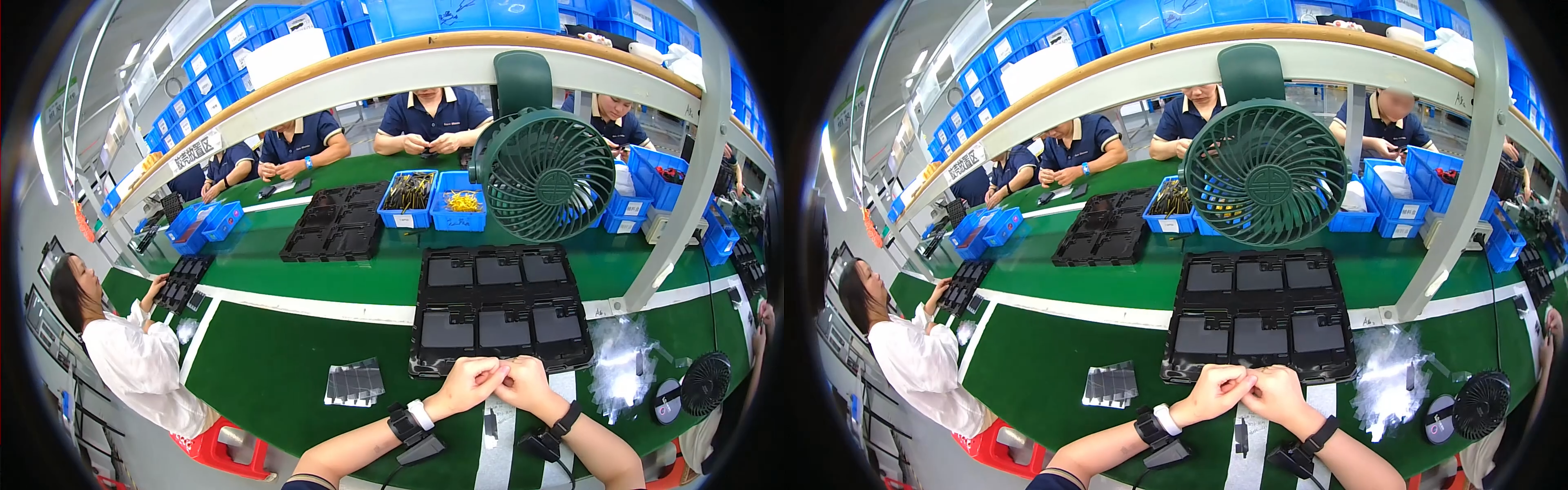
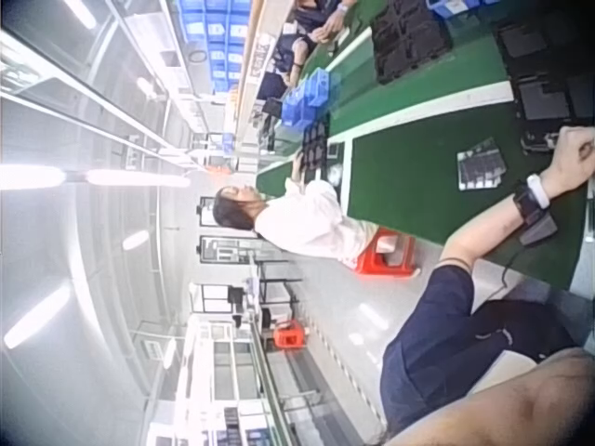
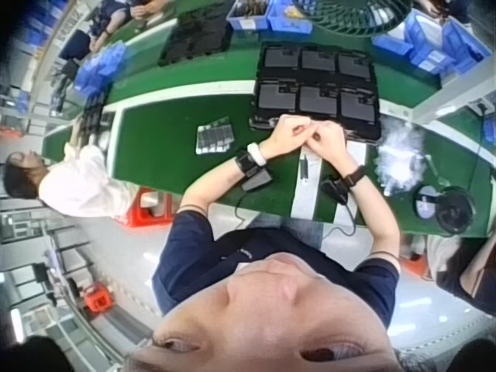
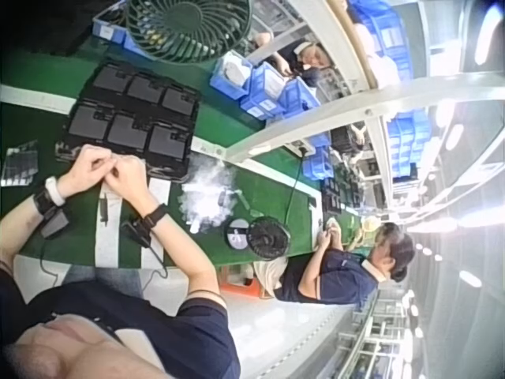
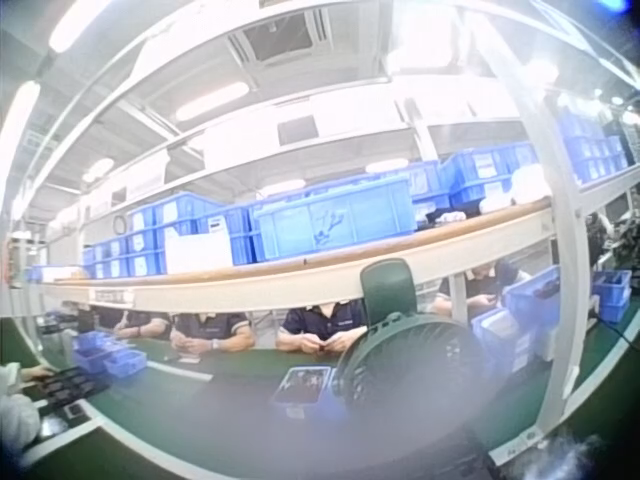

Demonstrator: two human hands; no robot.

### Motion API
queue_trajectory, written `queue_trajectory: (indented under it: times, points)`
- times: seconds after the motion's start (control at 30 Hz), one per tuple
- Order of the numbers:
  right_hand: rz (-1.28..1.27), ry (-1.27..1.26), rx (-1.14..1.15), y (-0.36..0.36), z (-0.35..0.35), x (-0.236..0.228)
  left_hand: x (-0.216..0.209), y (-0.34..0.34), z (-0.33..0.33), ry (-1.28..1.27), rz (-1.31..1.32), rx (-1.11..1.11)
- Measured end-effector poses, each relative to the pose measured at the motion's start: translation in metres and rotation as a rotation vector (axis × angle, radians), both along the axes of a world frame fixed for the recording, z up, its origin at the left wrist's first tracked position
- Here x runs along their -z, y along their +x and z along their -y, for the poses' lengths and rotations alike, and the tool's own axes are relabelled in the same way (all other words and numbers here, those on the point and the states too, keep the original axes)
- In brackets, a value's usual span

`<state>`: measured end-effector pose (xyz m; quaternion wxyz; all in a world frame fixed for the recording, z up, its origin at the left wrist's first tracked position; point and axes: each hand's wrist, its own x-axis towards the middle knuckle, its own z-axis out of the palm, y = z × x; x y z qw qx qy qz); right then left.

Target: Manually assemble small plastic and metal components into black plastic trays on a factory production line.

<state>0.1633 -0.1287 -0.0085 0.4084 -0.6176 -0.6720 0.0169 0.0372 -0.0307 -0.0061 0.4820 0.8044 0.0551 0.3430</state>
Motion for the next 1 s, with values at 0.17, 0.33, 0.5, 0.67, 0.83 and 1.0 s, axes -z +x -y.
queue_trajectory:
  times: [0.17, 0.33, 0.5, 0.67, 0.83, 1.0]
  points:
    - [0.0, -0.002, 0.004, 0.0001, 0.0, 0.001, -0.0014, 0.0, 0.0006, 0.01, 0.003, -0.002]
    - [-0.004, -0.002, -0.003, -0.0002, 0.0001, 0.0016, -0.0022, -0.0005, 0.001, -0.003, 0.003, -0.001]
    - [-0.01, -0.004, 0.002, -0.0007, -0.0005, 0.001, -0.0004, -0.0006, -0.0004, -0.005, -0.007, 0.0]
    - [0.026, -0.005, 0.006, 0.0004, -0.0001, 0.0007, -0.002, -0.0005, 0.0004, 0.0, -0.006, -0.005]
    - [0.007, 0.02, 0.006, -0.0017, -0.0001, -0.0011, -0.0002, -0.0003, 0.0007, -0.01, 0.003, 0.003]
    - [0.006, 0.006, 0.0, 0.0002, -0.0003, 0.0012, -0.0016, -0.0005, 0.0005, -0.001, 0.001, -0.001]
